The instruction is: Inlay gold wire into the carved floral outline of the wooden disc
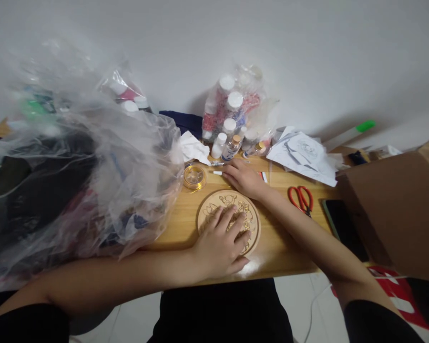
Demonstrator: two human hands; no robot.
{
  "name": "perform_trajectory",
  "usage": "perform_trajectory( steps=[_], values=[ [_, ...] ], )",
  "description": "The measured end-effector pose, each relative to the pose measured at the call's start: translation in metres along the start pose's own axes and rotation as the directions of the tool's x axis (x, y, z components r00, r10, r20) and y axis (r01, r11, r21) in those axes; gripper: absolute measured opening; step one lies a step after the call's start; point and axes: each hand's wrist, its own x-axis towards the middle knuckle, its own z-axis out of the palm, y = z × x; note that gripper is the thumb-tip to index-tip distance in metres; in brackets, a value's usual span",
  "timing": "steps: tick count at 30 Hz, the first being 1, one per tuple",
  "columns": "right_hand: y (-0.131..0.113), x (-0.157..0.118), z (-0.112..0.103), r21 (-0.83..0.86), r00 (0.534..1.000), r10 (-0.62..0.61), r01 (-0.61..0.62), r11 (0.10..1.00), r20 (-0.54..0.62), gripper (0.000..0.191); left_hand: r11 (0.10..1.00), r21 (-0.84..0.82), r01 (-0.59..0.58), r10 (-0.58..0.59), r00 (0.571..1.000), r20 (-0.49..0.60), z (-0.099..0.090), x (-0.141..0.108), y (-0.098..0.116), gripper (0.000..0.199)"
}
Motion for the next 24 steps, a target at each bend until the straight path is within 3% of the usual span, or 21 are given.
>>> perform_trajectory(
  steps=[10,18,24],
  values=[
    [-0.001,-0.003,-0.013,-0.030,0.990,0.084,-0.081,0.996,0.109,0.035,1.000,-0.004,0.000,0.000,0.998,0.058,-0.001,0.000,-0.001,0.050],
    [0.004,-0.010,-0.023,0.058,0.995,0.089,-0.091,0.994,0.044,0.044,1.000,-0.005,-0.004,0.005,0.999,0.054,-0.002,0.001,-0.001,0.051],
    [0.010,-0.024,-0.039,0.018,0.987,0.073,-0.077,0.997,0.141,0.036,1.000,-0.015,-0.011,0.012,1.000,0.025,-0.002,0.001,-0.001,0.049]
  ],
)
